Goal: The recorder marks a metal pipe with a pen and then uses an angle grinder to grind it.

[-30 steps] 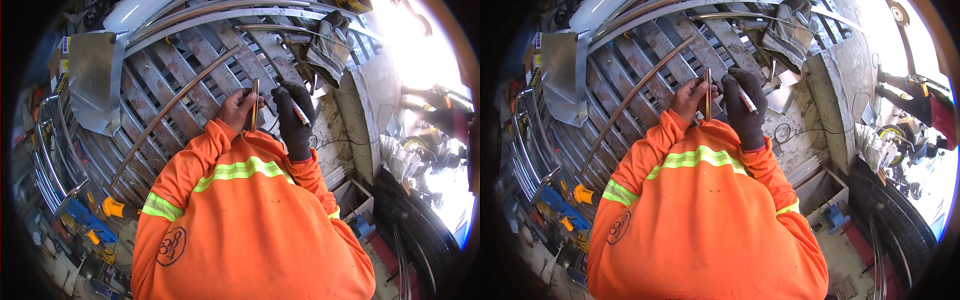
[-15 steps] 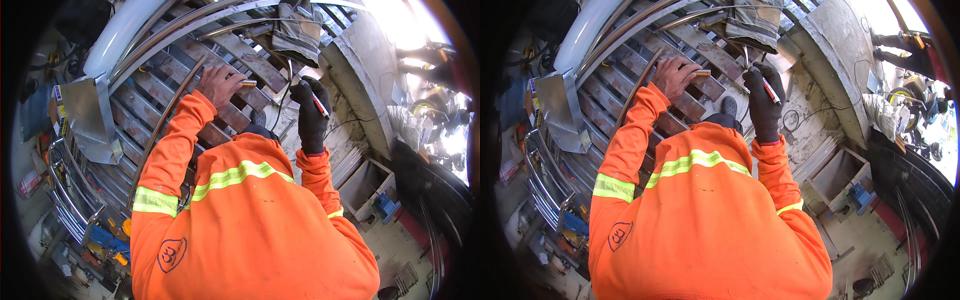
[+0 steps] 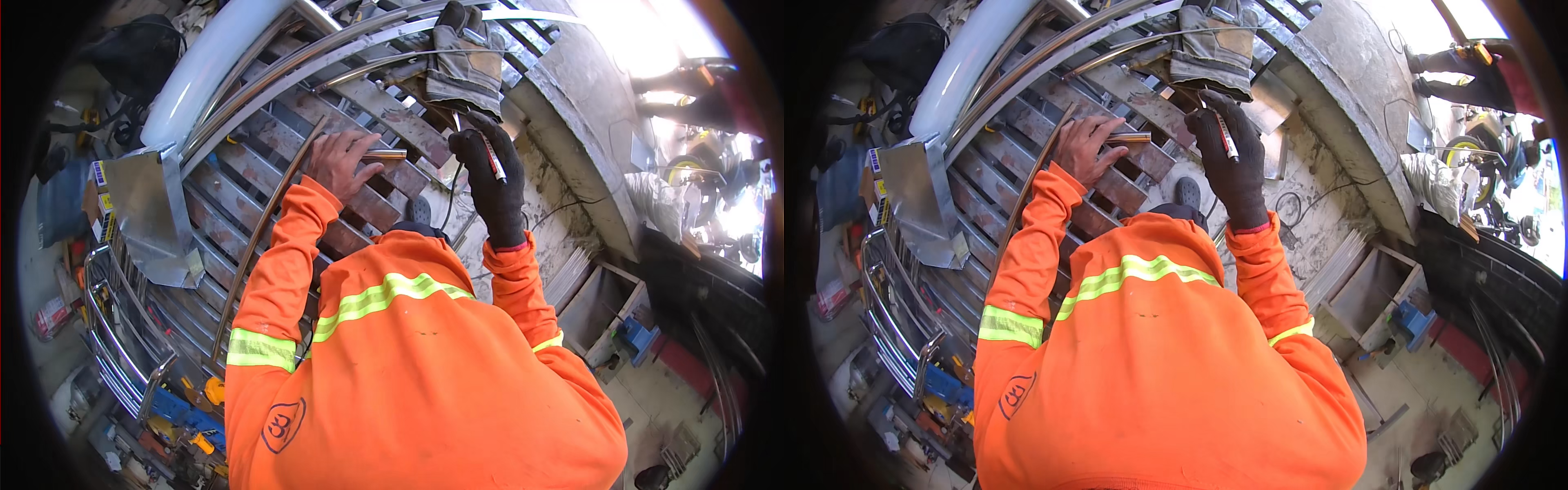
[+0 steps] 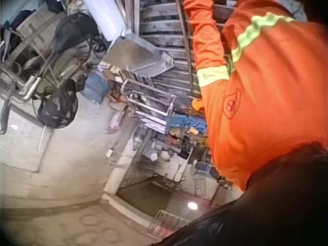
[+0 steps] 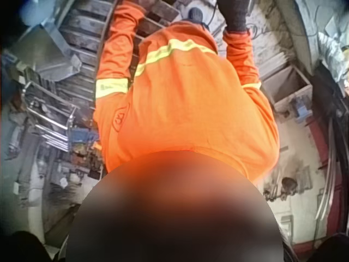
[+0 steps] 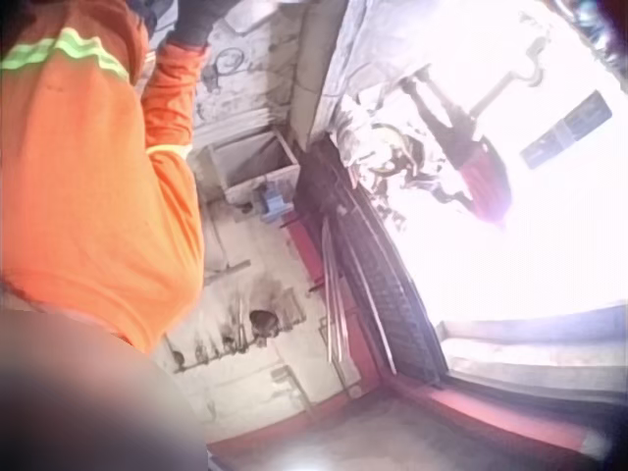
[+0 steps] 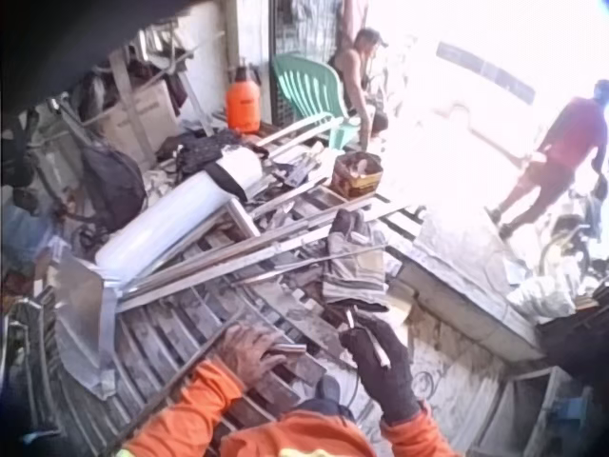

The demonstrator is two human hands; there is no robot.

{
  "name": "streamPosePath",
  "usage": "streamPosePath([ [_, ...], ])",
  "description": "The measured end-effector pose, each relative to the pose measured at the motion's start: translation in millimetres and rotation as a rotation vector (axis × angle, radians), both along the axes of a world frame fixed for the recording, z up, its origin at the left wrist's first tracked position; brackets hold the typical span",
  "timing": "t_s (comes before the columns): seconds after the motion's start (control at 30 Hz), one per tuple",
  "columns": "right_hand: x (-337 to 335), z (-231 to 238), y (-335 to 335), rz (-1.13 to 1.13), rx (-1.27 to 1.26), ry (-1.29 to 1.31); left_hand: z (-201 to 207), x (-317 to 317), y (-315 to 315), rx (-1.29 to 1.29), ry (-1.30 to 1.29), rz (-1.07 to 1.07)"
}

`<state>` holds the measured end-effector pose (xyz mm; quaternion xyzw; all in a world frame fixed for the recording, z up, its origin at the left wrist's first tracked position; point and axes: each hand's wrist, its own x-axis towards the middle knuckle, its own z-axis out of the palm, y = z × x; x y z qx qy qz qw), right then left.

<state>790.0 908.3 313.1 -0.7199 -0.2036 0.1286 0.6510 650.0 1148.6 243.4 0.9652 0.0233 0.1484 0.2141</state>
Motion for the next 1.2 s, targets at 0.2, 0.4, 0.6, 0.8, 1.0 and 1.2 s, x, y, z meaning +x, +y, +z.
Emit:
streamPosePath([
  [0.2,-4,7,8,-0.038,-0.248,-0.360,1,-1,-4,-0.022,-0.035,0.043],
  [0.4,4,5,2,-0.093,-0.310,-0.538,17,0,-2,-0.085,-0.047,0.094],
  [0.6,3,12,-23,-0.163,-0.035,-0.143,35,56,-1,-0.294,-0.133,0.057],
  [0.8,-8,27,-80,-0.134,-0.170,-0.087,68,181,-7,-0.484,-0.164,0.008],
  [1.0,-24,17,-149,-0.296,-0.149,-0.046,35,303,8,-0.131,0.095,-0.057],
  [1.2,-13,21,-178,-0.408,0.070,-0.024,23,326,3,0.204,0.178,-0.029],
])
